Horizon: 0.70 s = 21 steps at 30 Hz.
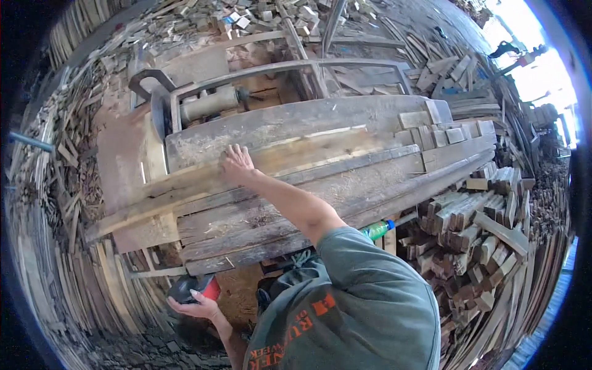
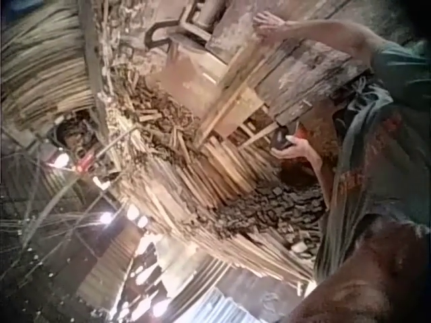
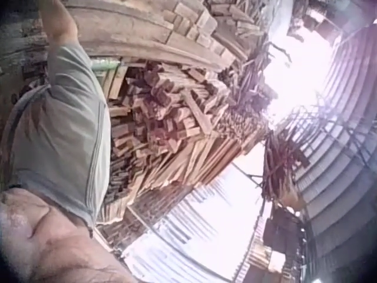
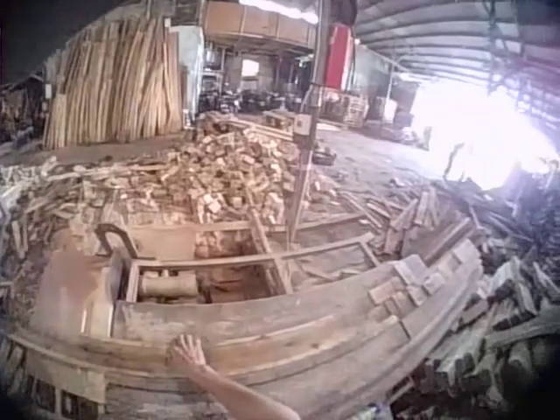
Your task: Move wooden planks from a large stack onto an industrial processing machine.
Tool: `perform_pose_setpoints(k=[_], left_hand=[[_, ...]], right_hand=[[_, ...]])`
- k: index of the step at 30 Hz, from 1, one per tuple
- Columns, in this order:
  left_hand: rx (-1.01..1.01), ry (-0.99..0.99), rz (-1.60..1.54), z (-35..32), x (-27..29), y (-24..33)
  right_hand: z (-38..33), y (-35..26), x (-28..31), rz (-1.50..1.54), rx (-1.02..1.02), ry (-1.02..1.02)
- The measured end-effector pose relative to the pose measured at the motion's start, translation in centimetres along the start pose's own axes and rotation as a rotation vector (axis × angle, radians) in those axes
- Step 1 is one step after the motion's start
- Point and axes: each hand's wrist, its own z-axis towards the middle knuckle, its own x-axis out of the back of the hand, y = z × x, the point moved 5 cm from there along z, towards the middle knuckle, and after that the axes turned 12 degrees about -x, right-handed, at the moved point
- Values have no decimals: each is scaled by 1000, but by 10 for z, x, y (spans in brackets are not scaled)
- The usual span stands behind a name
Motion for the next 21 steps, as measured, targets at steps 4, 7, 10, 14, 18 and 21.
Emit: perform_pose_setpoints(k=[4, 7, 10, 14, 18, 21], left_hand=[[-3, -8, -4, 1, -9, 3], [7, -17, -21, 0, -8, 3], [2, -19, -29, 2, -5, 8], [-33, -16, 4, 2, -6, 8], [23, -38, -29, 3, -10, 8], [10, -21, -34, 7, -6, 10]], right_hand=[[-8, 24, 15, 85, -12, 73], [-10, 25, 15, 118, -8, 57], [-11, 24, 11, 118, -22, 44], [-10, 28, 9, 108, 5, 113], [-12, 31, 11, 137, 25, 169], [-11, 27, 12, 157, 45, 145]])
